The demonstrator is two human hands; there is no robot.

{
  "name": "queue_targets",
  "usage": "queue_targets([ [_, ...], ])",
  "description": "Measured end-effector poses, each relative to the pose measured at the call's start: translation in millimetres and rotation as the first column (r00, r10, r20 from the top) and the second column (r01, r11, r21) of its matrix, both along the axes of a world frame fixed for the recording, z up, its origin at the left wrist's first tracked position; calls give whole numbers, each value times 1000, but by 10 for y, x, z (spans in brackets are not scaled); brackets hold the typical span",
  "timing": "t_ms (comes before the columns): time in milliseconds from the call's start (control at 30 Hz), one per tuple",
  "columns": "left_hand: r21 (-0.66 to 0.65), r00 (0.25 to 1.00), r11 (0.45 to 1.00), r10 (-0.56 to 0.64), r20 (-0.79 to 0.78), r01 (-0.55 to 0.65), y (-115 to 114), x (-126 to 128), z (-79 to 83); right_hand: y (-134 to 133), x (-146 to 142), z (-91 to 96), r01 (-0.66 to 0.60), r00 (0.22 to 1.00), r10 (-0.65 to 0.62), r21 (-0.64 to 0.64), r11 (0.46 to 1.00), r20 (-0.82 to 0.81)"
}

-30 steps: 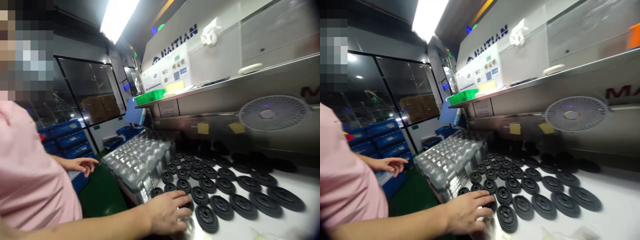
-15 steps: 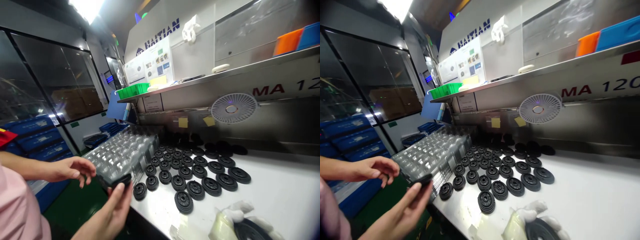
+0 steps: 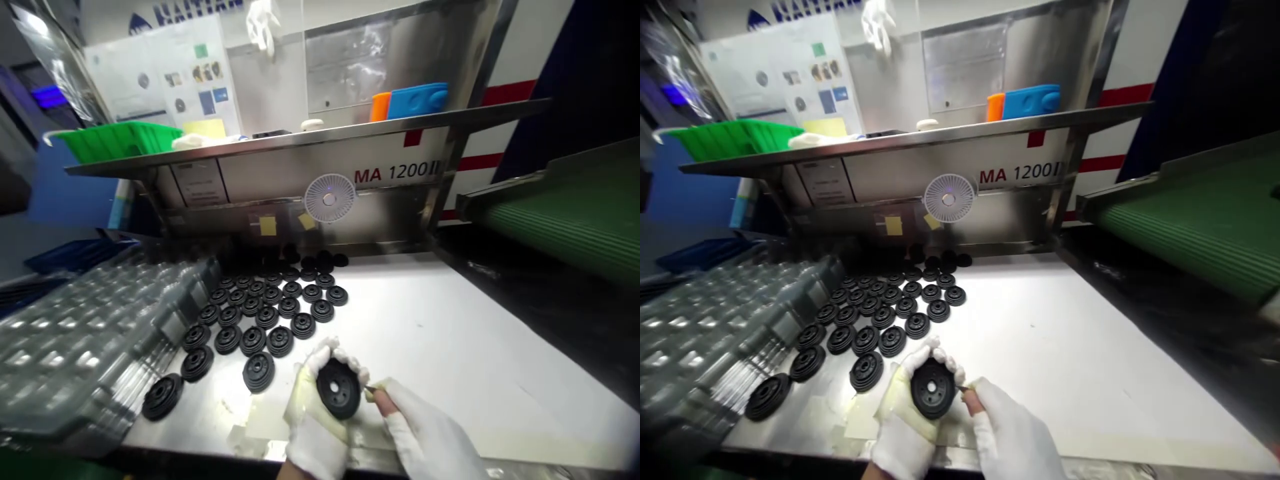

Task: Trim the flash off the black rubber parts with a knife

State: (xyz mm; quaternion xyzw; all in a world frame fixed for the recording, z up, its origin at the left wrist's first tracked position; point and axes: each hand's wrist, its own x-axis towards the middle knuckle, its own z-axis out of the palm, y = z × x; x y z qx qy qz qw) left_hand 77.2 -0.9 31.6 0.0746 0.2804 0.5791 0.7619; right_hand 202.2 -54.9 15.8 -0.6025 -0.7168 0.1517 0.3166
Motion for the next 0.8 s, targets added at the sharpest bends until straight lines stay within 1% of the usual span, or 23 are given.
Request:
queue_targets([
  [33,-29,997,1000,-4,77,6,-9,65,-21,0,-10,32,-6,1000,6,-47,999,-7],
  [100,-54,981,998,-14,192,25,-30,82,-11,3,-43,75,34,999,-34,-54,998,13],
  [200,-40,964,998,-30,262,42,-63,13,45,1,-95,82,64,996,-62,-34,997,57],
  [333,-89,966,995,-19,257,43,-74,-7,72,-8,-144,37,84,992,-85,12,996,93],
  [467,-63,964,998,8,265,9,-36,19,28,-32,-195,-13,78,992,-83,64,995,90],
  [533,-86,963,996,25,269,-2,-14,17,5,-49,-232,-48,99,991,-106,83,992,83],
  [600,-92,974,995,55,220,-35,2,-11,-8,-66,-280,-90,119,988,-127,93,989,85],
  [667,-50,990,993,109,87,-105,14,-75,-19,-80,-332,-129,135,986,-144,95,986,89],
  [733,9,986,987,162,-49,-162,24,-166,-34,-90,-368,-150,145,985,-153,94,985,82],
  [800,35,977,983,185,-109,-183,30,-255,-58,-91,-369,-141,141,988,-146,80,987,58],
])
